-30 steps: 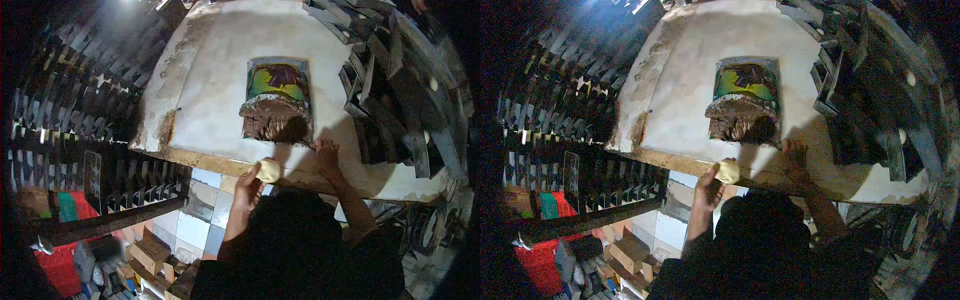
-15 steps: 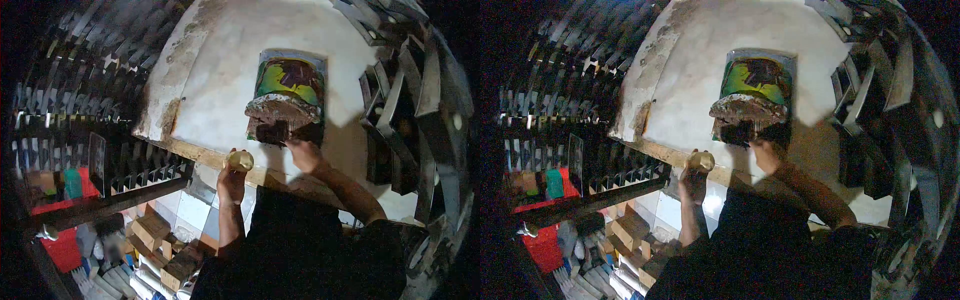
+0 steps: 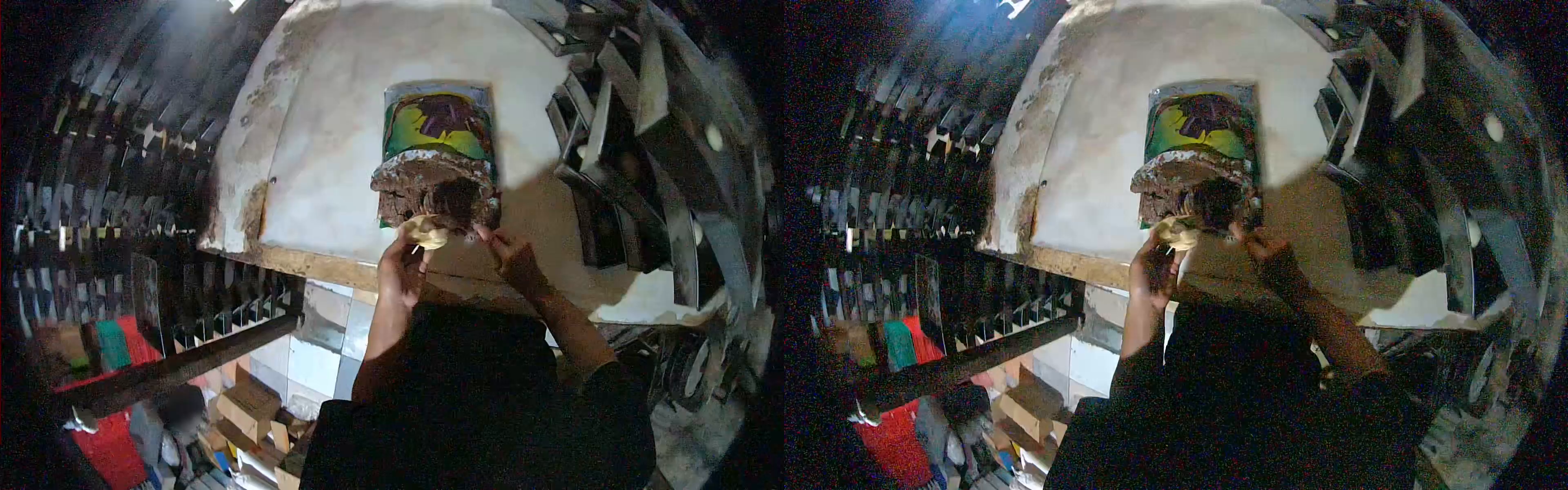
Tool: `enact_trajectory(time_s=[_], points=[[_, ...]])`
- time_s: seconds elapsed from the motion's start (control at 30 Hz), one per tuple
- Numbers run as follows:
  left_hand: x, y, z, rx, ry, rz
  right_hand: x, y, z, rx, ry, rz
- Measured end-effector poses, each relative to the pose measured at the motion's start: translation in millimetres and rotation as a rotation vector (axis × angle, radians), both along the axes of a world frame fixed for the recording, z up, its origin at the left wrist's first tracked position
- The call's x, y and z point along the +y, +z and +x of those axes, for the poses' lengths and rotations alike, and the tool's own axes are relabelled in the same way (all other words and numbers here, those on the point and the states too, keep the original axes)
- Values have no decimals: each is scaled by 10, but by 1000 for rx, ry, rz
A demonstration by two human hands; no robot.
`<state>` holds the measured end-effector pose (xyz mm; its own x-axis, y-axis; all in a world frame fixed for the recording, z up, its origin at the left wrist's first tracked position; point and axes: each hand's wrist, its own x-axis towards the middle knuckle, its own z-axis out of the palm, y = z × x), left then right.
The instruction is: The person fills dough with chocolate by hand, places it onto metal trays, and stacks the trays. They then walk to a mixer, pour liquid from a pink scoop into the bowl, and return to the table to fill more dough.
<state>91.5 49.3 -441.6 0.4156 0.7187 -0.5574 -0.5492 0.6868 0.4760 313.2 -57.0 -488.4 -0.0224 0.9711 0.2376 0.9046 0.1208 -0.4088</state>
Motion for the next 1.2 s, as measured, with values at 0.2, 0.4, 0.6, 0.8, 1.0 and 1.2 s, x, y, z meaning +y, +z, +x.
enact_trajectory(time_s=[0.2, 0.4, 0.6, 0.8, 1.0, 1.2], points=[[-67, 349, -246, -143, 148, 198, 31, -29, -42, 20, -90, 246], [-487, 690, -529, -214, 213, 325, 212, 1191, -1427, 918, -13, 190], [-823, 621, -1458, -261, 362, 201, 29, 1083, -2214, 1490, 59, -140], [-1267, 636, -1861, -330, 315, 263, -301, 1060, -2790, 1398, -16, -163], [-1456, 688, -1850, -30, 403, 356, -501, 1050, -3018, 957, -9, 159], [-1241, 570, -1674, 46, 371, 321, -432, 1078, -2937, 782, -93, 200]])
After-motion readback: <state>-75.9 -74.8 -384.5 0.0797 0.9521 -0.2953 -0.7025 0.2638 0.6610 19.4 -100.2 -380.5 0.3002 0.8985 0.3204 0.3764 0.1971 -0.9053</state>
